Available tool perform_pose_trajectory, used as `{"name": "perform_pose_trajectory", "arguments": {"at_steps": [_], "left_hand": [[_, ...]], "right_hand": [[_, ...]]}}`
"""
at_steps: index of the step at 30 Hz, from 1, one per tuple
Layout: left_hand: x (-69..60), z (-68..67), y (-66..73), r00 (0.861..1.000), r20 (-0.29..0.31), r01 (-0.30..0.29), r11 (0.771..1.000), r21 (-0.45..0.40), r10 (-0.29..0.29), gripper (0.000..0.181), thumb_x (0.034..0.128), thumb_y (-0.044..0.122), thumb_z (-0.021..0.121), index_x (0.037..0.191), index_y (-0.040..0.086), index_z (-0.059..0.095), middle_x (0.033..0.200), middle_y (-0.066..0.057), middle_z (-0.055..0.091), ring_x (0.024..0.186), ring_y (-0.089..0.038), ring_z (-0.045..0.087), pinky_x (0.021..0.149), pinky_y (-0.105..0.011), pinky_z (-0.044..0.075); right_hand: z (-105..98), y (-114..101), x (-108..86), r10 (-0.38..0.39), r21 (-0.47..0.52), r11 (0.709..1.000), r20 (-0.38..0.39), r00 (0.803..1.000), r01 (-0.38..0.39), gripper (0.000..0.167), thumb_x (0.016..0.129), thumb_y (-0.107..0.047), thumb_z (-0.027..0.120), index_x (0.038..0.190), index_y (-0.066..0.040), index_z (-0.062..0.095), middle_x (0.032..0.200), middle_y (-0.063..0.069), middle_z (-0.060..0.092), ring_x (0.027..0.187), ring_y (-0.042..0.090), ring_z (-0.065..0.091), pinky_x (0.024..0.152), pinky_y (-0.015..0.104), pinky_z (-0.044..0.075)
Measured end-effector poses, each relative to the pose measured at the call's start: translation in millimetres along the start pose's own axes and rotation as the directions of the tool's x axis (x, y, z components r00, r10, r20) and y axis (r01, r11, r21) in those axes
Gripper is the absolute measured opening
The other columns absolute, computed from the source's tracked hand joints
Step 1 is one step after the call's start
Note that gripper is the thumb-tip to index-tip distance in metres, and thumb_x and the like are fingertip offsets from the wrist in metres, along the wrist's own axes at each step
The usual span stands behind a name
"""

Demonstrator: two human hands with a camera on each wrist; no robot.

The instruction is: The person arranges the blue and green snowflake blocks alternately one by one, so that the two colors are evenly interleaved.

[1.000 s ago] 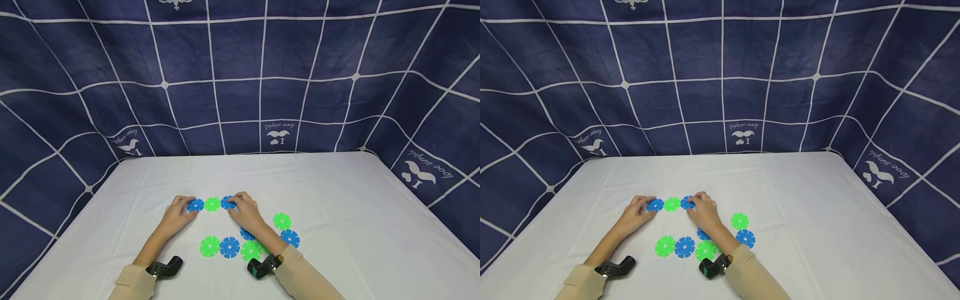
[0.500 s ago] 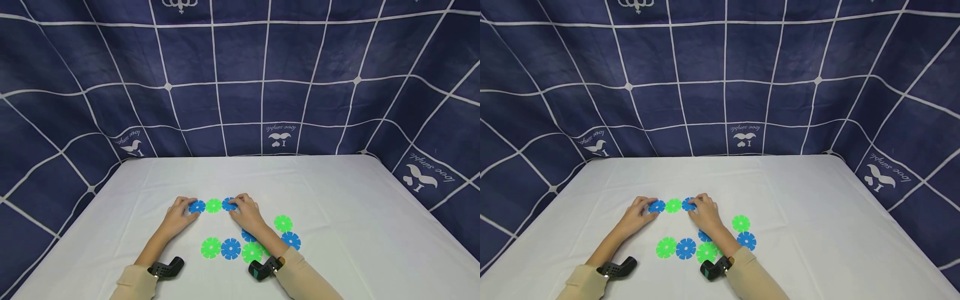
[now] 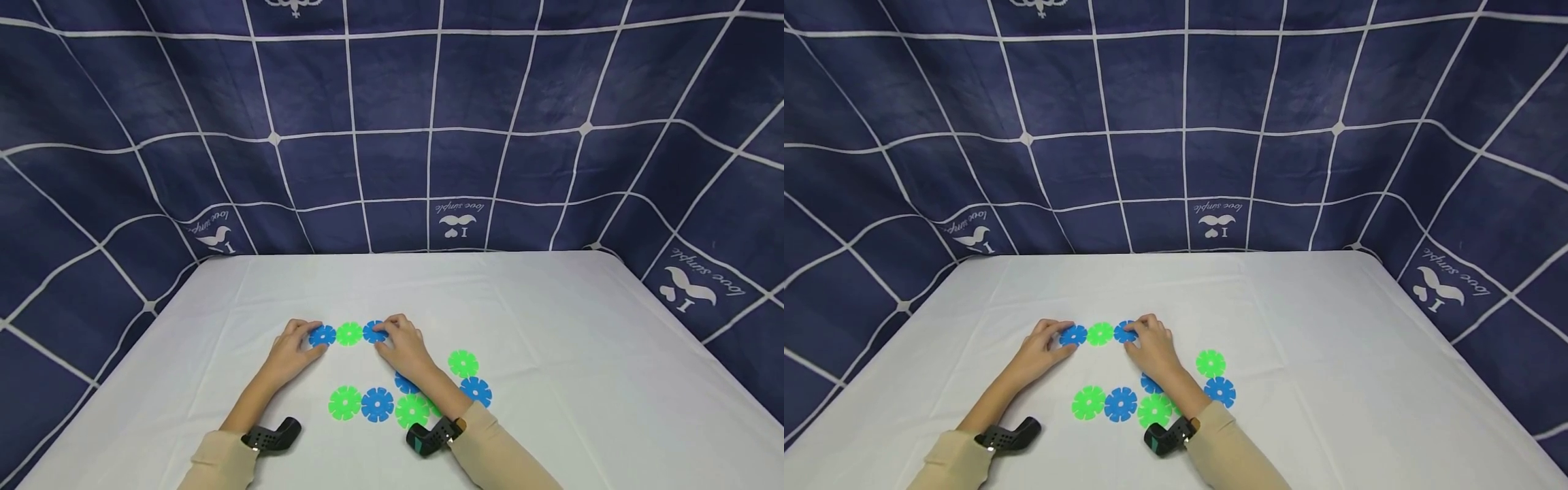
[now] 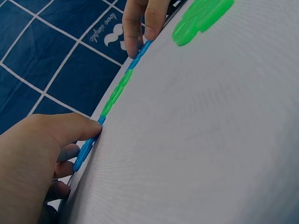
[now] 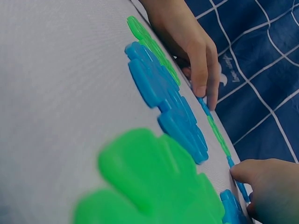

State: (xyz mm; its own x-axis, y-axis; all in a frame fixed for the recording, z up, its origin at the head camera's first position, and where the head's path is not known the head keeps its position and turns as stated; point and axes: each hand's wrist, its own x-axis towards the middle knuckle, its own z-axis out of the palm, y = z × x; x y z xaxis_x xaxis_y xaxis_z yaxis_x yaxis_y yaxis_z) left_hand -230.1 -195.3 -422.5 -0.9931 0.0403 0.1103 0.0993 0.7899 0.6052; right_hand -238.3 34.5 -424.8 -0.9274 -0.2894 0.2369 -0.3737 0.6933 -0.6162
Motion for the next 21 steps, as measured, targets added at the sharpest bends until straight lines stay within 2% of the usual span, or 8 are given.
{"name": "perform_pose_trajectory", "arguments": {"at_steps": [6,11,15,21], "left_hand": [[1.4,4.0,1.1,1.000,-0.005,-0.004,1.000,-0.004,0.004,0.052,0.0823,0.026,0.061,0.128,0.003,0.049,0.122,-0.016,0.045,0.112,-0.037,0.045,0.092,-0.053,0.036],[-1.9,2.9,-3.7,1.000,0.008,0.003,1.000,0.004,-0.003,0.052,0.0819,0.026,0.061,0.127,0.003,0.049,0.122,-0.016,0.045,0.110,-0.037,0.046,0.089,-0.051,0.038],[-0.7,1.7,-3.8,1.000,-0.001,-0.012,1.000,-0.003,0.012,0.051,0.0819,0.025,0.061,0.127,0.003,0.050,0.121,-0.016,0.045,0.109,-0.037,0.046,0.088,-0.051,0.037],[1.3,-0.1,-1.6,1.000,0.004,-0.001,1.000,0.000,0.001,0.052,0.0820,0.026,0.061,0.128,0.004,0.049,0.123,-0.016,0.044,0.111,-0.038,0.045,0.091,-0.053,0.036]], "right_hand": [[-1.2,1.0,-0.1,0.014,-0.012,1.000,-0.006,1.000,-0.014,0.028,0.085,-0.021,0.060,0.111,-0.013,0.063,0.117,0.010,0.051,0.112,0.027,0.048,0.088,0.041,0.033],[4.8,-0.9,-3.4,0.035,-0.008,0.999,0.000,0.999,-0.035,0.028,0.085,-0.022,0.060,0.111,-0.014,0.063,0.118,0.010,0.051,0.112,0.026,0.048,0.088,0.041,0.033],[3.1,-1.0,-1.3,0.016,-0.013,1.000,-0.010,1.000,-0.016,0.028,0.085,-0.022,0.060,0.111,-0.013,0.063,0.117,0.010,0.051,0.112,0.026,0.048,0.088,0.041,0.034],[0.6,-0.8,0.3,0.005,-0.008,1.000,-0.010,1.000,-0.005,0.027,0.085,-0.021,0.060,0.111,-0.012,0.063,0.117,0.011,0.051,0.112,0.026,0.048,0.088,0.042,0.034]]}}
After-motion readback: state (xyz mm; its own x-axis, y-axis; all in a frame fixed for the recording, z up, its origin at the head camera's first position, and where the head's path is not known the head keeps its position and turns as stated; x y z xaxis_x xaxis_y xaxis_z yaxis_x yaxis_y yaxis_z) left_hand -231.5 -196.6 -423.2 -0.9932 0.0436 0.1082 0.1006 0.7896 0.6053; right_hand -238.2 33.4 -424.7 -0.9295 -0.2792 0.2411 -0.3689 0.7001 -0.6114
